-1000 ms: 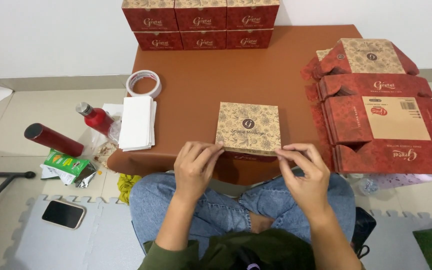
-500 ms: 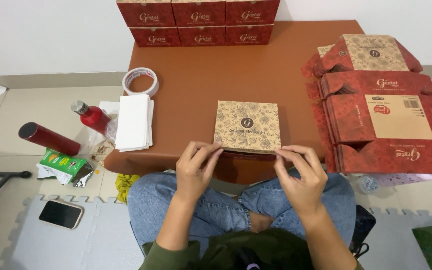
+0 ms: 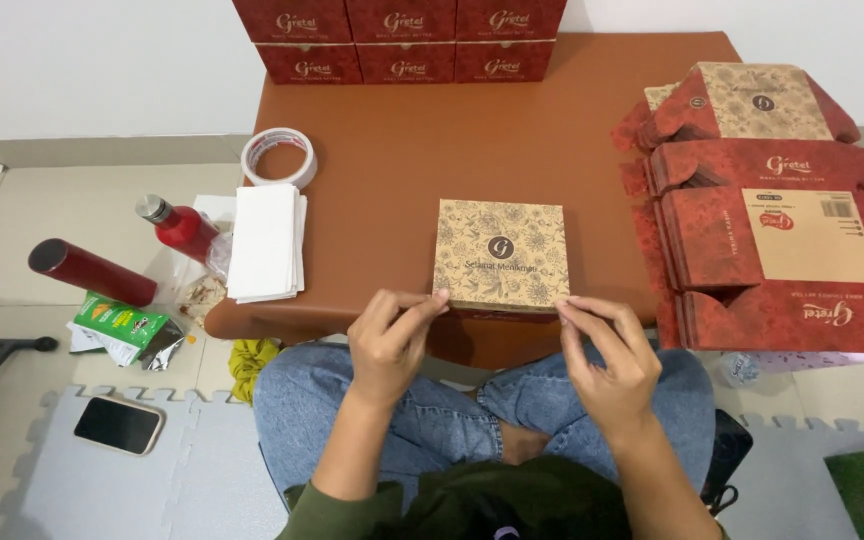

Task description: Assembling cardboard gift boxes by folding along pre-scored lines and tucking in tabs.

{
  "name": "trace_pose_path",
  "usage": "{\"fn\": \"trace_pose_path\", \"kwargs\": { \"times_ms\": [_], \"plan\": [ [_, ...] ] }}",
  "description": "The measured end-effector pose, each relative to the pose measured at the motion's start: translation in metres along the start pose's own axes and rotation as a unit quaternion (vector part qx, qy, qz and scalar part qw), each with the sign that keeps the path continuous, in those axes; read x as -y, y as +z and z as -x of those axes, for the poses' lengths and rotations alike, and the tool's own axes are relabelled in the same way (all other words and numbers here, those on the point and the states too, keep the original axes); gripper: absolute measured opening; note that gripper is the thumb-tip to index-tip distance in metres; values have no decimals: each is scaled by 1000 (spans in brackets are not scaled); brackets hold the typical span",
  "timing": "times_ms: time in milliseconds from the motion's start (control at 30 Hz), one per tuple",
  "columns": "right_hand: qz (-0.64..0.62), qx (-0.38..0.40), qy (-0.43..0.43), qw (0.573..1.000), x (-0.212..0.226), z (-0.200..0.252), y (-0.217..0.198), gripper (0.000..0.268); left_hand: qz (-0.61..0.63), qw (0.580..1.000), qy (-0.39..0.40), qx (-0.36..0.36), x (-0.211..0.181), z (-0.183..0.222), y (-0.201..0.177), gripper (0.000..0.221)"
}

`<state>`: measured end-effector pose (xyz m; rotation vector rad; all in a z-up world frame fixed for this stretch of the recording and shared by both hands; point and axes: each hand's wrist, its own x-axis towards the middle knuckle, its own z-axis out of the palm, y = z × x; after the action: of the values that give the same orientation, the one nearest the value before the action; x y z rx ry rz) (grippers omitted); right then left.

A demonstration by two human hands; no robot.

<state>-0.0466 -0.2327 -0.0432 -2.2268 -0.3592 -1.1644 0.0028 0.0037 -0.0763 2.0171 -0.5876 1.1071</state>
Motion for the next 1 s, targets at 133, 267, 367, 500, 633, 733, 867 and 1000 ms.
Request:
{"fn": "trace_pose_path", "kwargs": {
  "times_ms": [133,267,367,500,633,733,867,1000],
  "plan": [
    [39,-5,-51,998,-15,14,10,20,0,1000,1,20,3,11,1,8],
    [-8,24,-10,1000,-13,30,17,28,23,998,-48,33,-8,9,-1,15],
    [1,46,21,999,-15,34,23,32,35,995,-85,27,-4,17,12,27],
    [7,8,23,1000,-23,26,31,27,67,987,-143,35,-20,-1,11,47],
    [1,-1,30,1000,-18,5,30,24,62,988,-131,52,-15,-8,14,41],
    [-12,6,48,999,-25,-6,34,28,63,988,-133,52,-11,-19,18,39],
    [-30,21,73,997,-39,-25,34,29,66,989,-127,41,-3,-37,34,39],
    [-44,30,69,996,-53,-61,32,32,98,990,-96,32,-5,-80,34,39]
  ]
}}
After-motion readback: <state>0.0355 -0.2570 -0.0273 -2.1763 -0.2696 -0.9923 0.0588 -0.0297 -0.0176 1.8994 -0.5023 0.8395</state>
